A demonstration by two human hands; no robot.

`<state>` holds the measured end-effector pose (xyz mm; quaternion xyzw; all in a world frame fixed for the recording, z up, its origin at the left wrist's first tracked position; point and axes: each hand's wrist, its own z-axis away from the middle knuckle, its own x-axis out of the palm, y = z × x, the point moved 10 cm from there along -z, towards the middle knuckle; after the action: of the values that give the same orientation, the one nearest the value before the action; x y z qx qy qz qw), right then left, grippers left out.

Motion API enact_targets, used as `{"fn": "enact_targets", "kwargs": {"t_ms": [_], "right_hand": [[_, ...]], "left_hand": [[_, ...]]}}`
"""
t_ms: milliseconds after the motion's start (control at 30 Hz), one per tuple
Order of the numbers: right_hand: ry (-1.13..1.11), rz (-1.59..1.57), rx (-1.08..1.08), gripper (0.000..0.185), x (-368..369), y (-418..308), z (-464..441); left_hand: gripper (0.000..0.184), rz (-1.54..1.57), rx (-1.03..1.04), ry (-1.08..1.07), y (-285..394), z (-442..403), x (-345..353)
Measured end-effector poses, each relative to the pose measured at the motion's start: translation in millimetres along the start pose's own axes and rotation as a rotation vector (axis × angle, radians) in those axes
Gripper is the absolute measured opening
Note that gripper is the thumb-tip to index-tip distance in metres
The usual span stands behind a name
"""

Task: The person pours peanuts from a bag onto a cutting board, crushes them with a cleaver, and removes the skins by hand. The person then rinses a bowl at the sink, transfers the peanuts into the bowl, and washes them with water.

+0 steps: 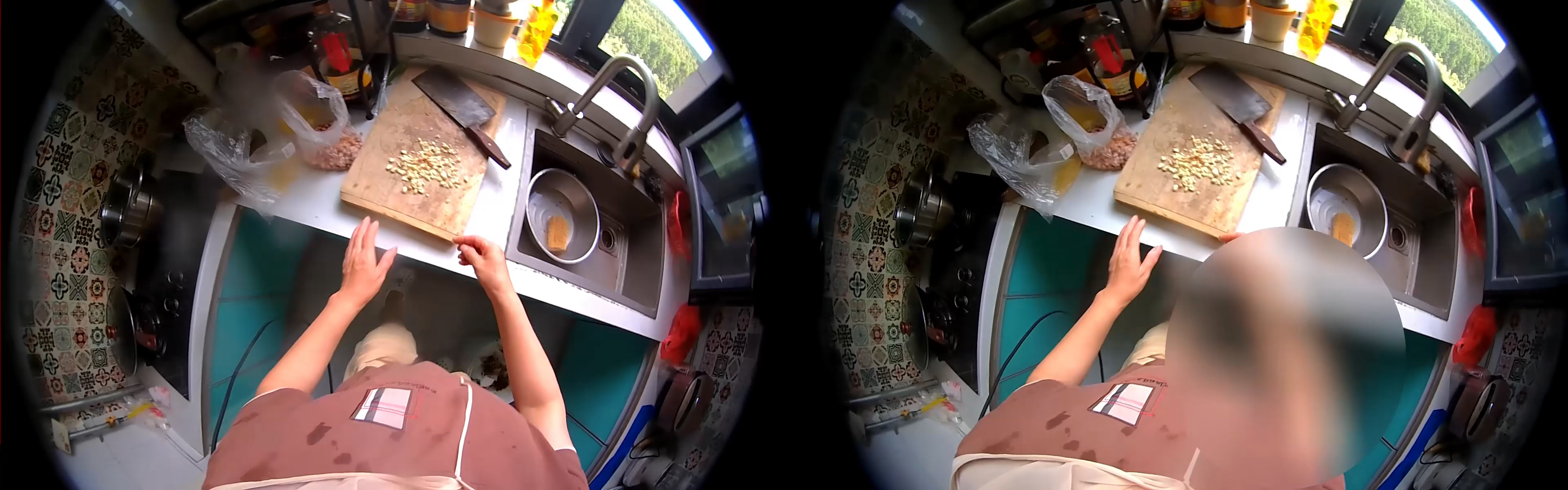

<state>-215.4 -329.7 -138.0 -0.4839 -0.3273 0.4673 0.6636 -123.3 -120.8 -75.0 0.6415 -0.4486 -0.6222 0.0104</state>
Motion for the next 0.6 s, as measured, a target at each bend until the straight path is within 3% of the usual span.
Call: {"fn": "enact_targets", "kwargs": {"t_ms": [67, 133, 233, 367, 467, 600], "right_hand": [[0.049, -0.131, 0.052, 0.021, 15.4, -5.4, -45.0], [0.101, 0.119, -0.008, 0.022, 20.5, -17.8, -87.1], [0.287, 0.468, -0.301, 0.020, 31.3, -69.0, -110.4], [0.201, 0.698, -0.397, 0.024, 51.1, -83.9, -125.1], [0.284, 0.696, -0.433, 0.025, 39.3, -100.6, -120.7], [0.479, 0.964, -0.597, 0.026, -3.4, -154.2, -121.8]], "left_hand": [[0.064, -0.018, -0.013, 0.030, -25.2, -47.3, 13.2], [0.066, -0.044, -0.038, 0.046, -45.4, -84.4, 29.6], [0.068, -0.123, -0.091, 0.115, -72.9, -126.1, 42.0], [0.066, -0.211, -0.048, 0.090, -68.2, -156.6, 61.3], [0.063, -0.040, 0.089, 0.006, -32.9, -161.1, 77.7], [0.059, 0.370, 0.284, -0.077, -5.4, -159.5, 90.2]]}}
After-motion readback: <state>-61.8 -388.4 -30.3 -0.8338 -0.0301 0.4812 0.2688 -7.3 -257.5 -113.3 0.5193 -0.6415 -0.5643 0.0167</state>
